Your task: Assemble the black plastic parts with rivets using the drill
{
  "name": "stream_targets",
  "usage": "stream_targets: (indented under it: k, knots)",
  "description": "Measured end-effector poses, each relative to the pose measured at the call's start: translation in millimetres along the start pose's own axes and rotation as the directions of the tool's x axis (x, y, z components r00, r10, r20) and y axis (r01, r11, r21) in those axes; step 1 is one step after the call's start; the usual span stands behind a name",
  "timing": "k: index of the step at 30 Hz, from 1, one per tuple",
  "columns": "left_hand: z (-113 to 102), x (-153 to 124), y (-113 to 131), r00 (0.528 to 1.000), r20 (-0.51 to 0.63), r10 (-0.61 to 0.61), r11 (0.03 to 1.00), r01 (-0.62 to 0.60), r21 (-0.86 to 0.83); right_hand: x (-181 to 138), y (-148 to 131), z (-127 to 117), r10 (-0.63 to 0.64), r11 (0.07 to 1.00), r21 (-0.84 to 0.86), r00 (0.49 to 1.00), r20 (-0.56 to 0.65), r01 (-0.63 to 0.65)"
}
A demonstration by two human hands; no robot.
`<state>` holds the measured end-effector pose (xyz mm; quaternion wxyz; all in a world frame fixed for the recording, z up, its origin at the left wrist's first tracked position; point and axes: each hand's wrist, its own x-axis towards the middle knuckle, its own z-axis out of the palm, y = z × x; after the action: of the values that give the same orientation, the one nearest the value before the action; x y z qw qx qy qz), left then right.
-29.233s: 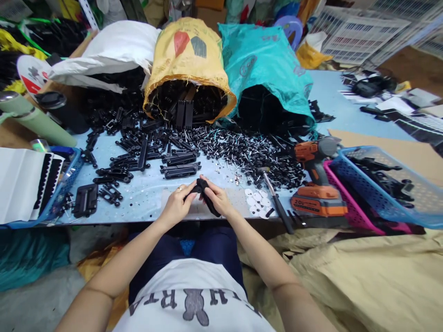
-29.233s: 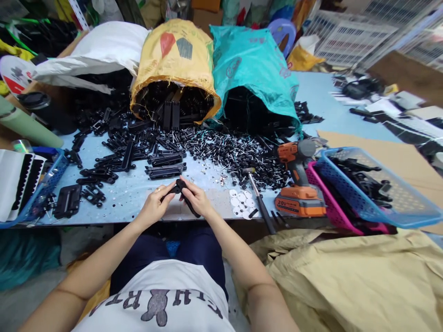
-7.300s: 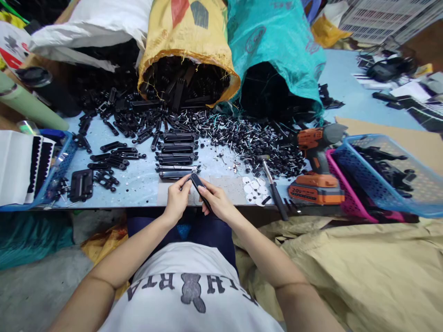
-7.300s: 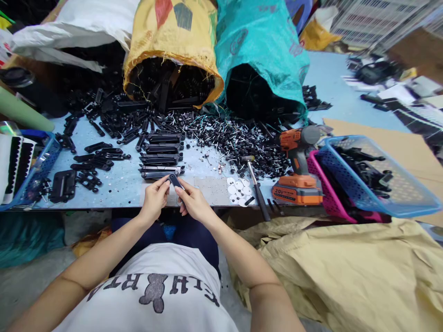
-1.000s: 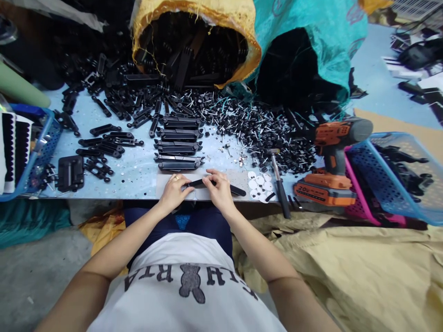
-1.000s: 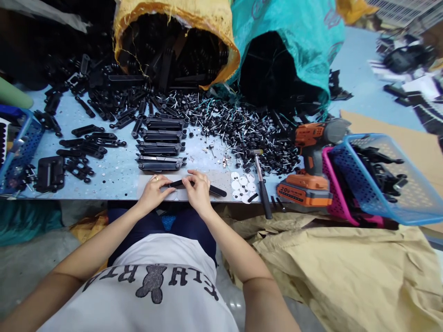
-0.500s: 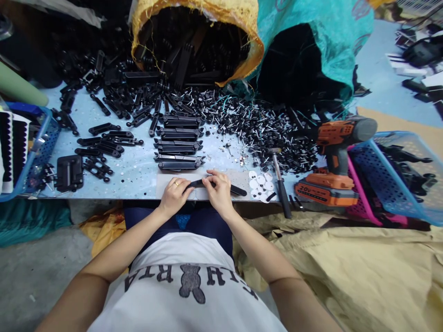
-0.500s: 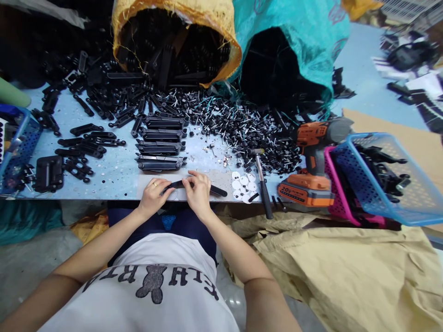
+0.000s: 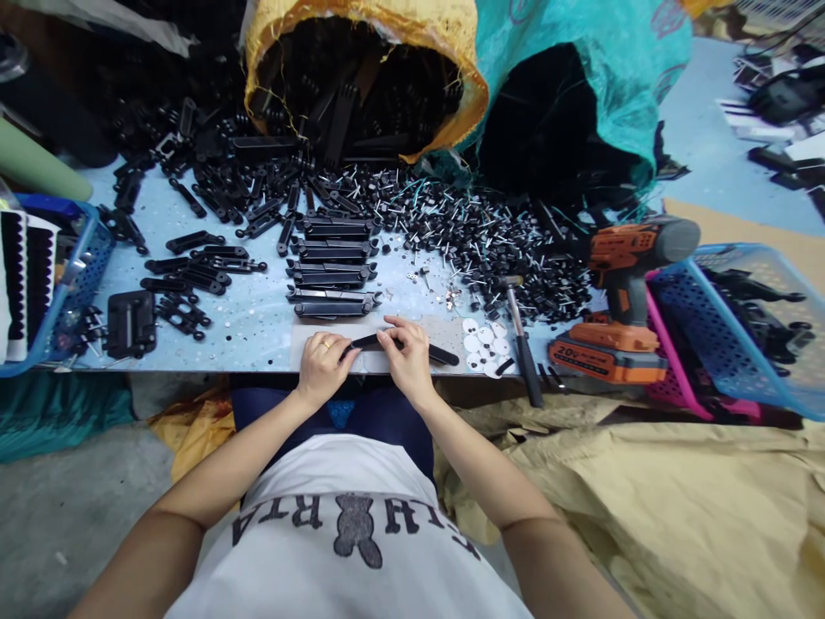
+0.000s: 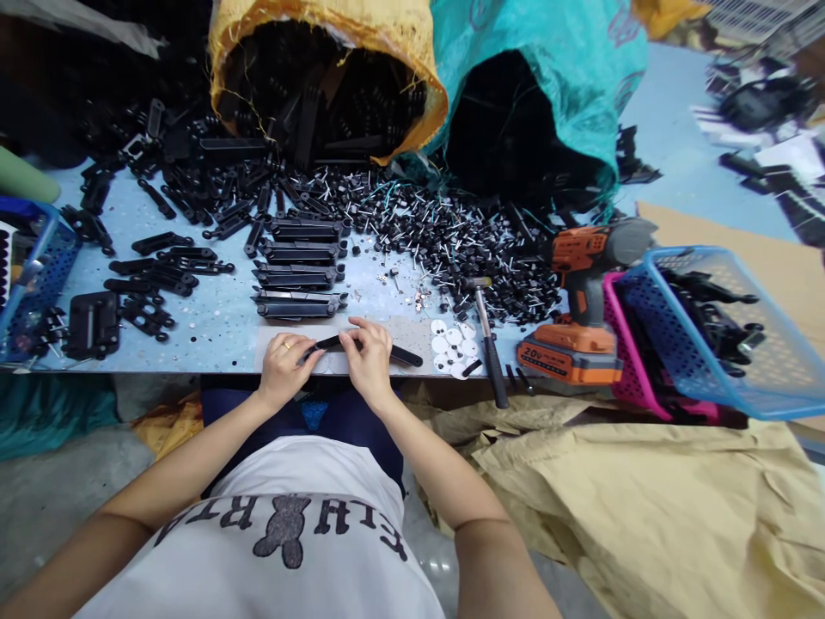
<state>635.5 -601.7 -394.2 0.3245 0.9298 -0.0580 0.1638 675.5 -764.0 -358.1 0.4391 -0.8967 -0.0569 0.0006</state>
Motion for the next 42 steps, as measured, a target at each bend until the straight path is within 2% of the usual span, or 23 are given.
stream_targets:
  k: [12,18,31,38,42]
  knots:
    - [0,0,0,1.000,0.009,-0.001,1.000,0.000,0.028,0,0,0,-0.024,0.997,0.072,1.000,-0.010,0.025]
    - [-1,0,1,1.000,-0.012,0.022,0.998,-0.022,0.051,-1,4,4,-0.045,0.999,0.028,0.999,-0.019,0.045]
    - [1,-8,1,0.980,-0.130,0.153,0.974,-0.128,0.184,-5,11,12,-0.123,0.992,-0.046,0.985,-0.120,0.118]
    - [3,-23,-2,0.970,-0.076,0.229,0.949,-0.206,0.240,-6,11,13,-0.149,0.988,-0.065,0.978,-0.144,0.140]
    - [6,-26,-3,0.980,-0.037,0.195,0.952,-0.180,0.246,-6,12,14,-0.155,0.987,-0.073,0.976,-0.154,0.145]
